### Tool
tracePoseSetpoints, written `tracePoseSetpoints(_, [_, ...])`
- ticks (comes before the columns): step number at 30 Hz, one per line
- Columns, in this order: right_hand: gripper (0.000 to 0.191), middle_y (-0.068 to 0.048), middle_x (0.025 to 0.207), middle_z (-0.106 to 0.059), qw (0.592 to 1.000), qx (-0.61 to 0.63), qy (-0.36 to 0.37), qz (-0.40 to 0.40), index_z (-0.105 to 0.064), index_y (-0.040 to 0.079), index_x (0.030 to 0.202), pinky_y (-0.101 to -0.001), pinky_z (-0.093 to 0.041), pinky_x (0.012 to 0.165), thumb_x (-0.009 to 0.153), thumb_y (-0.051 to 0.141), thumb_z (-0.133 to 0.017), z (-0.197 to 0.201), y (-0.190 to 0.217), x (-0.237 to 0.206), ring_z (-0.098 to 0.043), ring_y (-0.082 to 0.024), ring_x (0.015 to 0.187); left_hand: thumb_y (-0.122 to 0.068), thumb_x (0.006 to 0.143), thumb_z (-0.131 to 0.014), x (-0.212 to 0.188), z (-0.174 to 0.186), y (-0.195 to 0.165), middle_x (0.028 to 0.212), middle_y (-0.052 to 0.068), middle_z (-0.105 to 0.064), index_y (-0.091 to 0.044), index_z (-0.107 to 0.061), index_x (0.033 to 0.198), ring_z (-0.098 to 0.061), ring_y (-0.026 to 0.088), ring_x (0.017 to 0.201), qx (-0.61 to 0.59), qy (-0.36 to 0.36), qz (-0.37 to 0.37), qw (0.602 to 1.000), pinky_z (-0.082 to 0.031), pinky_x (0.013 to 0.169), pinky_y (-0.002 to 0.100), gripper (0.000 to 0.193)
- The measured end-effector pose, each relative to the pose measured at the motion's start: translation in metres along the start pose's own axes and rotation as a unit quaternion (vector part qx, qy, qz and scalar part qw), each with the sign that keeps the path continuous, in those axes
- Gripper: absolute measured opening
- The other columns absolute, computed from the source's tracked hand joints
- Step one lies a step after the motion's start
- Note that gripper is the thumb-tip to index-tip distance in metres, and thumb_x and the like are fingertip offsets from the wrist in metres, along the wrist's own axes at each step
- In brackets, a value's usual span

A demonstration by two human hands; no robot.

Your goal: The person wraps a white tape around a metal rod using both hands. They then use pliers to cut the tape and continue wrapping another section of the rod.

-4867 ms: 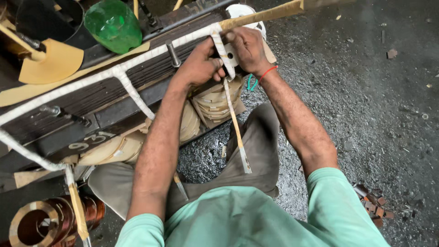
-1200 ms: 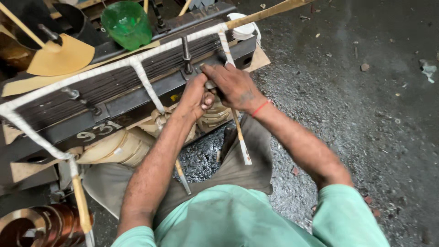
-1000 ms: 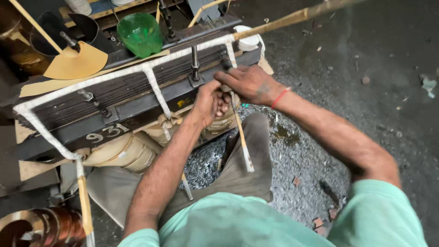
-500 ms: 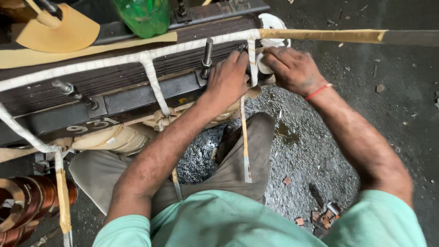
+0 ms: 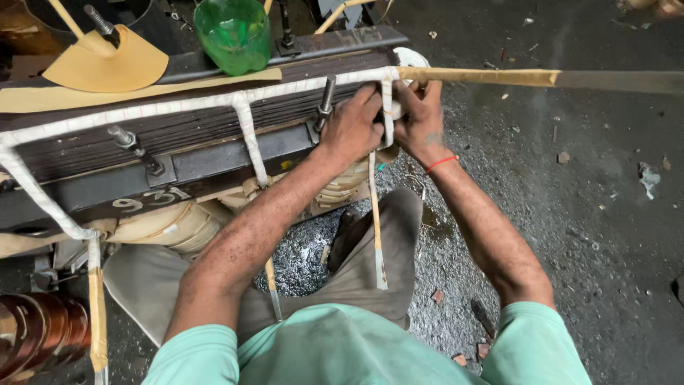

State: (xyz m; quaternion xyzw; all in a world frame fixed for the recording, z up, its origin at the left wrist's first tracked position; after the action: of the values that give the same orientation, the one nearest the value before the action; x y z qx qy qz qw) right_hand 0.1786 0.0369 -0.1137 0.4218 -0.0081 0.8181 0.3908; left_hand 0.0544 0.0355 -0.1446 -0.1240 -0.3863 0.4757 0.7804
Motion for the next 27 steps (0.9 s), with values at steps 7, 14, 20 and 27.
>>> tracePoseSetpoints(7, [0.047,-0.011,0.122,-0.059,0.990,0.130,0.023,-0.044,-0.069,0.003,0.131,-0.0322,-0.057,0.087,0.086,-0.011,-0.063,-0.005,-0.016,-0.016,-0.064,-0.023,0.109,-0.011,0.077,-0.073,-0.002,0.002,0.001,0.133,0.014,-0.059,-0.004,-0.063,0.127,-0.059,0.036,0.117,0.058,-0.034,-0.052,0.996,-0.045,0.107,0.050,0.051])
tracePoseSetpoints(14, [0.031,-0.004,0.125,-0.056,0.919,0.350,0.042,-0.176,-0.070,0.003,0.114,-0.0277,-0.060,0.082,0.086,-0.012,-0.072,-0.024,-0.047,-0.024,-0.068,-0.016,0.103,-0.010,0.073,-0.072,-0.002,0.011,-0.004,0.131,0.019,-0.060,-0.001,-0.065,0.123,-0.059,0.038,0.116,0.026,-0.075,-0.093,0.993,-0.041,0.107,0.050,0.051])
tracePoseSetpoints(20, [0.031,-0.004,0.116,-0.060,0.919,0.348,0.124,-0.140,-0.072,0.001,0.112,-0.0330,-0.061,0.104,0.084,-0.010,-0.080,-0.032,-0.062,-0.012,-0.069,-0.017,0.112,-0.005,0.072,-0.072,0.002,0.014,-0.006,0.119,0.017,-0.064,-0.002,-0.069,0.114,-0.059,0.041,0.111,0.014,-0.042,-0.066,0.997,-0.043,0.104,0.051,0.043])
tracePoseSetpoints(27, [0.026,-0.004,0.121,-0.057,0.916,0.378,0.076,-0.109,-0.069,-0.001,0.106,-0.0347,-0.059,0.108,0.085,-0.012,-0.078,-0.032,-0.053,-0.015,-0.064,-0.017,0.117,0.001,0.076,-0.067,0.003,0.022,-0.006,0.122,0.020,-0.064,0.000,-0.069,0.118,-0.062,0.039,0.114,-0.123,-0.040,-0.050,0.990,-0.051,0.101,0.044,0.042])
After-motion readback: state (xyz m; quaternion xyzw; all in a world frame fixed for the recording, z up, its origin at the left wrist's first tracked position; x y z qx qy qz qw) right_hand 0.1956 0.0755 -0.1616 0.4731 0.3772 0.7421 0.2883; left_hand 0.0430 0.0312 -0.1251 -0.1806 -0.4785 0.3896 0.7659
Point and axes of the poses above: each hand's wrist, its own x-axis towards the middle knuckle, its own z-axis out of the back of the hand, y = z × x, the point moved 9 cm from there along x, towards the middle knuckle
